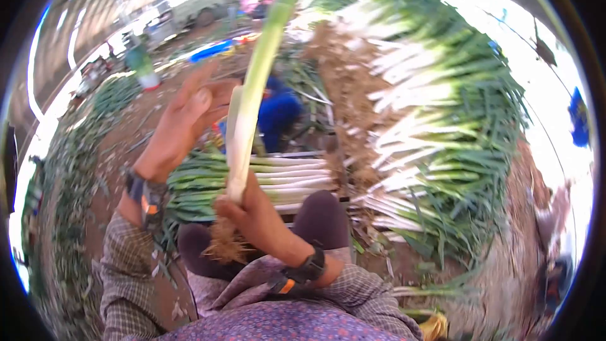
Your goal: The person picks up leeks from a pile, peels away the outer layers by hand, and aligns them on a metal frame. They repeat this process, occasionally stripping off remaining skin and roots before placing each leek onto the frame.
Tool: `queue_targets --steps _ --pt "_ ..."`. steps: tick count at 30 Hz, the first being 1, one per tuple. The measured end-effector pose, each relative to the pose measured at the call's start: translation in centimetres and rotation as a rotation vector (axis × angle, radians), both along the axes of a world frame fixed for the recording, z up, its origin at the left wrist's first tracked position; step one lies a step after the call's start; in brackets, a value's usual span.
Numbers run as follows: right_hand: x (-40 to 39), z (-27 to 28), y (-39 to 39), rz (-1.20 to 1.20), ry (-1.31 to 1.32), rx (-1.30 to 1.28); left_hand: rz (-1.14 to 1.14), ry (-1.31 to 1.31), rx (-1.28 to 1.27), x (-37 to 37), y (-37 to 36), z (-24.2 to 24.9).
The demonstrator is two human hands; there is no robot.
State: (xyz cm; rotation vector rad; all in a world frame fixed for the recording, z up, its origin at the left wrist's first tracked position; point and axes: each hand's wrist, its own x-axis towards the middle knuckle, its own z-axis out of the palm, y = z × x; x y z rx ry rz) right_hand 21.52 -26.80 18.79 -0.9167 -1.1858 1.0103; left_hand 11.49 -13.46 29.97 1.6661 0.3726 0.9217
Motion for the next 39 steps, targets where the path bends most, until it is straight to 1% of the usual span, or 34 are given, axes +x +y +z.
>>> queue_targets --steps 2,5,8,9,11,12,14,16,17,20,21,23,25,27,28,29,31,32,33,34,36,37,38,39 --pt "-0.1 -0.1 -0.2 -0.012 -0.322 -0.003 0.095 -0.171 -0.061 -0.9 -0.8 1.1" --pt "-1.3 -1.3 0.2 -0.179 -0.429 0.117 0.338 -0.385 -0.135 -3.7 -0.3 1.0" --pt "-1.7 -1.7 1.3 -0.173 -0.516 0.240 0.521 -0.559 -0.095 -7.0 -0.6 -0.9" --pt "-1.8 -2.0 1.7 -0.181 -0.569 0.260 0.583 -0.544 -0.052 -7.9 -1.0 -1.3" --pt "-2.1 -2.0 2.2 -0.074 -0.455 0.191 0.708 -0.519 0.033 -9.3 -1.9 -1.7" --pt "-2.3 -1.9 2.6 -0.019 -0.399 0.156 0.737 -0.562 0.048 -9.6 -2.1 -1.7" --pt "-3.0 -1.8 3.4 0.133 -0.163 0.006 0.792 -0.643 0.078 -9.9 -3.0 -1.6" --pt "-3.3 -1.6 3.8 0.279 0.072 -0.131 0.718 -0.737 0.053 -9.9 -4.0 -0.8" --pt "-3.7 -1.0 3.5 0.283 0.128 -0.211 0.671 -0.782 0.039 -9.9 -4.4 -0.4" --pt "-3.5 -2.2 4.7 0.354 0.151 -0.285 0.549 -0.827 0.057 -10.8 -5.4 0.1" --pt "-3.3 -2.7 5.2 0.273 0.112 -0.311 0.558 -0.767 0.117 -10.8 -6.2 0.4" --pt "-3.2 -4.1 6.4 0.119 0.029 -0.373 0.566 -0.726 0.154 -10.7 -7.2 0.9" --pt "-2.7 -5.3 7.4 -0.048 -0.335 -0.208 0.569 -0.720 0.201 -11.0 -7.4 0.8" --pt "-1.9 -8.0 8.5 -0.216 -0.674 -0.043 0.641 -0.734 0.137 -12.1 -7.4 1.7" --pt "-0.9 -9.8 7.9 -0.167 -0.780 -0.046 0.677 -0.741 0.112 -12.9 -7.2 2.3" --pt "0.6 -12.5 7.1 -0.114 -0.888 -0.041 0.706 -0.792 0.136 -14.0 -6.7 3.0" --pt "2.0 -17.6 6.5 0.323 -1.383 -0.354 0.816 -0.795 0.092 -15.4 -5.0 3.6" --pt "4.7 -20.7 5.8 0.574 -1.494 0.088 0.884 -0.797 0.086 -16.5 -4.4 3.7" --pt "5.4 -19.4 5.4 0.563 -1.425 -0.019 0.863 -0.797 0.105 -16.7 -4.2 3.2" --pt "5.6 -16.9 4.9 0.555 -1.350 -0.131 0.885 -0.825 0.080 -16.3 -4.0 2.5" --pt "5.8 -11.4 6.6 0.183 -0.884 -0.204 0.917 -0.747 0.020 -15.5 -3.3 -0.1" --pt "4.8 -7.1 6.0 0.191 -0.719 -0.135 0.920 -0.713 -0.026 -14.8 -2.8 -1.6" --pt "3.3 -3.1 5.0 0.192 -0.551 -0.079 0.885 -0.736 -0.057 -13.8 -2.7 -2.6" --pt "1.8 -1.0 4.5 0.197 -0.611 0.170 0.845 -0.755 -0.098 -12.6 -2.7 -3.6"
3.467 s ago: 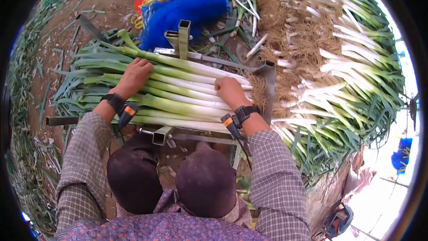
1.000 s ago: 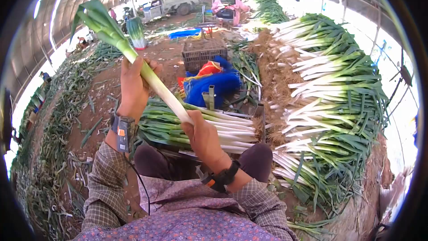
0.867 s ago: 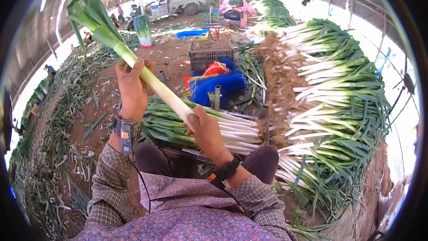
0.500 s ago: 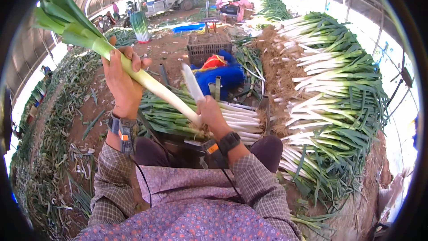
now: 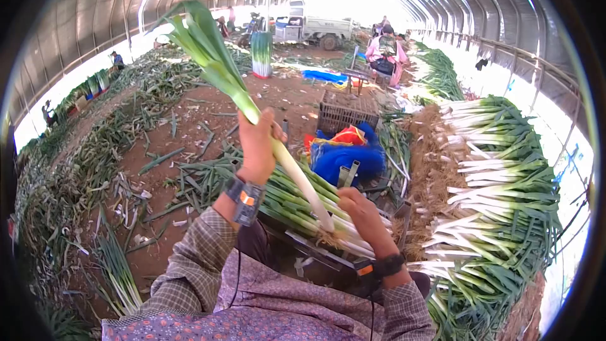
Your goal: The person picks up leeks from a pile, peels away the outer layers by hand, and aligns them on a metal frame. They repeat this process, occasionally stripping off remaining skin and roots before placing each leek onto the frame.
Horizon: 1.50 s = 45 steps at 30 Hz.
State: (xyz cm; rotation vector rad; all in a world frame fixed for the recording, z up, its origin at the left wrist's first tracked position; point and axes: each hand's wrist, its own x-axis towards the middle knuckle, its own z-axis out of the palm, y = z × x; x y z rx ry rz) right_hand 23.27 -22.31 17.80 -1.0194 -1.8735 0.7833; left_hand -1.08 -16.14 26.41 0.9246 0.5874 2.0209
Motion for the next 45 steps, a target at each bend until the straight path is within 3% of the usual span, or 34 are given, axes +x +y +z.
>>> queue_targets --steps 5,7,11,13,15,16,21,25,29,32,35,36,39,42,45 --pt "-2.5 -0.8 -2.1 -0.054 -0.122 -0.123 -0.252 -0.198 -0.075 3.9 0.0 -3.1" --pt "-1.3 -1.7 -2.3 -0.132 -0.158 -0.092 -0.280 -0.289 -0.133 4.2 1.1 -3.9" --pt "3.8 -4.9 -1.5 -0.205 -0.212 -0.114 -0.606 -0.331 -0.351 2.8 4.2 -8.4" --pt "5.8 -6.0 -1.0 -0.179 -0.218 -0.209 -0.701 -0.251 -0.402 3.1 5.0 -9.8" --pt "7.6 -7.6 0.5 -0.228 -0.345 0.053 -0.790 -0.181 -0.474 3.1 4.8 -11.7" --pt "8.1 -8.0 1.3 -0.266 -0.293 0.047 -0.784 -0.093 -0.514 3.0 4.8 -12.8" --pt "8.4 -12.8 5.5 -0.369 -0.277 -0.042 -0.661 0.398 -0.624 -0.7 4.4 -18.0" --pt "7.6 -21.4 7.1 -0.388 -0.370 -0.003 -0.497 0.534 -0.810 -3.2 2.6 -22.6" --pt "8.6 -27.1 6.2 -0.329 -0.557 0.032 -0.369 0.802 -0.591 -2.0 3.6 -25.3" --pt "11.4 -28.8 5.2 -0.345 -0.649 -0.085 -0.156 1.377 -0.098 0.1 5.7 -27.2" --pt "12.3 -28.2 4.6 -0.316 -0.664 -0.111 -0.253 1.823 -0.060 1.3 7.7 -30.2" --pt "12.1 -27.6 4.1 -0.328 -0.688 -0.133 -0.255 1.911 0.090 1.2 7.9 -31.4" --pt "10.9 -26.5 2.5 -0.462 -0.904 -0.244 -0.236 1.889 0.100 1.9 8.4 -33.0" --pt "11.1 -29.3 3.4 -0.511 -0.919 -0.277 -0.224 1.906 0.054 2.6 8.1 -33.4" --pt "12.9 -26.9 5.1 -0.322 -0.747 -0.525 -0.257 1.907 0.040 2.5 8.9 -33.2"
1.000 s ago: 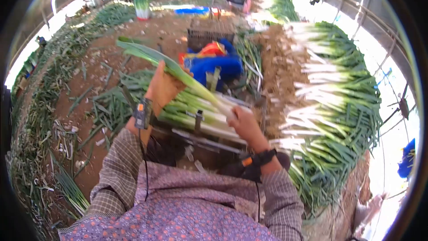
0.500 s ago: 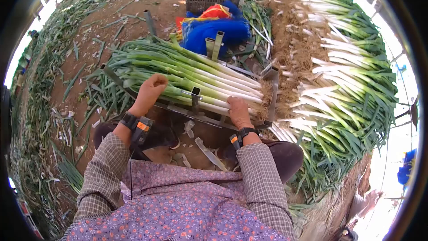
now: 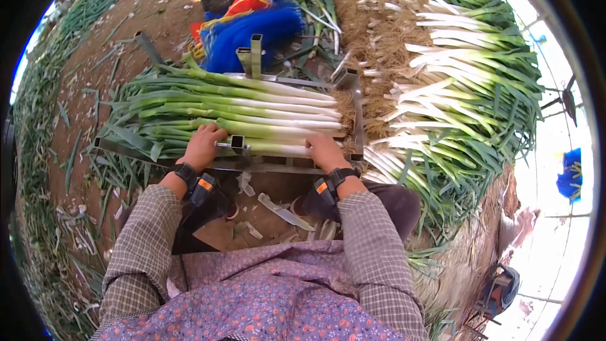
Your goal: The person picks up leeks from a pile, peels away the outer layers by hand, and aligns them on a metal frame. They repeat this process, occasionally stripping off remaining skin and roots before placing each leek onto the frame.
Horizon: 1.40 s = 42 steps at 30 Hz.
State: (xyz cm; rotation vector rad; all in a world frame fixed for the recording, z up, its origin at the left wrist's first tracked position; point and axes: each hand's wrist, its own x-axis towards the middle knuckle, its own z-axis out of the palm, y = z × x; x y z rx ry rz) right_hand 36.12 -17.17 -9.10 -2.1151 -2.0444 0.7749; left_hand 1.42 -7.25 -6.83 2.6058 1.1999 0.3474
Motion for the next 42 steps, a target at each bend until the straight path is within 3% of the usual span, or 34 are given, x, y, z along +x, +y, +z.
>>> queue_targets --steps 3,6,7,9,12,14,15,17,19,20,23,26,31,33,36,39,42 --pt "2.4 8.2 -0.6 0.010 0.086 0.281 -0.092 0.019 -0.095 -0.6 1.0 0.3" --pt "7.3 18.7 -6.0 -0.364 0.380 0.378 -0.177 0.141 -0.041 -0.3 2.0 -0.6" --pt "10.5 19.6 -8.6 -0.425 0.310 0.493 -0.181 0.239 -0.048 0.0 2.3 -0.3" --pt "16.0 19.7 -14.7 -0.742 0.396 0.528 -0.242 0.148 0.038 -0.8 2.5 -1.3" --pt "24.2 11.3 -23.4 -1.297 0.754 0.675 -0.327 -0.076 0.051 -2.9 3.9 -3.4" --pt "28.2 1.4 -29.0 -1.371 0.677 0.594 -0.303 0.008 -0.090 -1.1 3.5 -1.0" --pt "30.7 -6.2 -31.3 -1.235 0.584 0.389 -0.279 0.056 -0.162 -0.5 3.1 -0.1" --pt "29.7 -15.0 -32.3 -1.161 0.524 0.160 -0.248 0.067 -0.247 0.1 3.4 -0.2" --pt "24.3 -17.3 -26.6 -1.456 0.834 0.152 -0.178 0.104 -0.312 0.3 3.6 0.0" --pt "22.9 -16.8 -24.2 -1.683 1.130 0.158 -0.182 0.121 -0.315 0.2 3.8 -0.1" --pt "22.1 -18.2 -19.5 -1.648 1.196 0.231 -0.171 0.163 -0.329 -0.5 4.9 -0.9" --pt "23.9 -21.6 -16.8 -0.781 -0.019 0.175 -0.153 0.208 -0.334 -0.8 5.5 -1.4" --pt "24.4 -21.0 -13.1 -1.058 0.136 0.064 -0.072 0.273 -0.407 -1.0 6.0 -1.5" --pt "24.1 -21.2 -11.6 -1.430 0.507 0.213 -0.065 0.281 -0.429 -0.6 6.0 -1.2" --pt "23.0 -21.7 -9.4 -2.208 1.656 0.783 -0.103 0.273 -0.430 -1.8 6.7 -2.0" --pt "22.5 -18.5 -11.9 -2.101 1.660 0.804 -0.148 0.251 -0.367 -3.7 7.3 -3.1" --pt "20.8 -14.1 -16.6 -2.084 1.459 0.922 -0.184 0.216 -0.355 -4.4 8.2 -4.8"
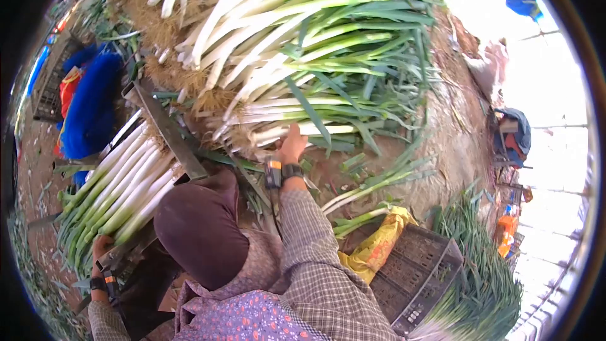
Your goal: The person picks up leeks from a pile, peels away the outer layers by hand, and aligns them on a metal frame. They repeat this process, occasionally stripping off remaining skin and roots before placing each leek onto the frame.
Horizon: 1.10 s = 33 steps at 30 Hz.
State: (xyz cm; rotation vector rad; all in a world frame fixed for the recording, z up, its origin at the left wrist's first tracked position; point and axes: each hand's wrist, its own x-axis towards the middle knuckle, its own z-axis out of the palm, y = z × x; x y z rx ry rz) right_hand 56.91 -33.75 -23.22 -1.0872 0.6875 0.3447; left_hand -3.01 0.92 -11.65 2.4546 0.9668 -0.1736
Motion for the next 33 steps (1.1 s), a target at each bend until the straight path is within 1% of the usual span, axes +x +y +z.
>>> queue_targets --steps 1,3,4,5,6,8,9,10,11,12,13,14,15,16,18,19,20,21,22,24,25,26,28,29,31,33 --pt "-0.8 0.0 -2.4 0.065 -0.098 -0.079 0.002 -0.025 -0.023 -0.7 0.5 -0.7" --pt "-2.1 1.2 -6.9 0.052 -0.046 0.129 0.032 -0.048 -0.072 0.0 0.5 -0.5" --pt "-2.6 2.9 -8.2 -0.015 0.099 0.422 0.006 -0.033 -0.057 0.4 0.5 -0.5" --pt "-3.0 4.2 -8.4 -0.182 0.174 0.529 -0.015 -0.018 -0.038 0.5 0.5 -0.3" --pt "-3.1 5.7 -8.4 -0.127 0.089 0.638 -0.030 -0.001 -0.015 0.4 0.4 0.0" --pt "-3.3 8.3 -7.0 0.009 -0.061 0.867 -0.033 -0.214 0.078 -1.0 1.0 -2.6" --pt "-4.8 15.6 -5.5 0.100 -0.233 0.981 -0.016 -0.309 0.138 -2.8 0.9 -4.4" --pt "-5.3 19.7 -4.0 0.076 -0.170 1.074 0.048 -0.350 0.129 0.3 -1.8 -1.6" --pt "-6.6 23.8 -2.3 0.165 -0.275 1.107 0.147 -0.249 -0.046 2.5 -4.3 2.8" --pt "-8.6 28.3 -0.6 0.253 -0.356 1.088 0.107 -0.243 0.127 1.3 -3.3 -0.3" --pt "-10.1 31.2 1.0 0.408 -0.455 1.152 0.173 -0.108 0.088 3.8 -5.4 2.9" --pt "-12.2 33.7 2.8 0.483 -0.365 1.244 0.117 -0.109 0.252 3.8 -5.8 2.2" --pt "-14.6 35.5 4.6 0.596 -0.366 1.229 0.055 -0.220 0.350 3.8 -6.5 2.2" --pt "-16.8 36.5 6.3 0.706 -0.375 1.209 0.030 -0.209 0.440 4.1 -7.4 2.9" --pt "-20.5 37.0 9.5 1.052 -0.616 0.962 0.043 -0.238 0.519 4.5 -8.4 3.3" --pt "-21.7 36.6 11.5 1.190 -0.670 0.821 0.098 -0.222 0.500 4.5 -8.9 3.3" --pt "-23.1 36.6 13.4 1.301 -0.749 0.535 0.147 -0.209 0.476 4.4 -9.1 3.0" --pt "-24.0 35.1 15.6 1.385 -0.974 0.388 0.157 -0.198 0.465 4.4 -9.2 2.7" --pt "-24.8 32.3 17.8 1.451 -1.200 0.240 0.194 -0.229 0.421 4.4 -9.4 2.8" --pt "-26.3 26.6 21.3 1.474 -1.683 0.174 0.257 -0.289 0.341 4.4 -9.8 3.2" --pt "-26.5 21.9 22.9 1.600 -1.910 -0.105 0.269 -0.319 0.348 4.4 -9.8 3.7" --pt "-26.3 17.6 23.9 1.692 -2.130 -0.417 0.295 -0.323 0.304 4.4 -10.1 3.8" --pt "-27.6 13.6 22.0 2.000 -1.833 -0.731 0.341 -0.331 0.211 4.2 -10.3 3.8" --pt "-27.9 13.7 21.3 1.959 -1.914 -0.743 0.294 -0.358 0.245 3.9 -10.3 3.7" --pt "-27.1 14.4 20.3 1.873 -2.070 -0.777 0.308 -0.384 0.269 3.5 -10.4 3.8" --pt "-25.3 14.7 19.5 1.799 -2.156 -0.882 0.322 -0.431 0.262 3.6 -10.8 4.2"
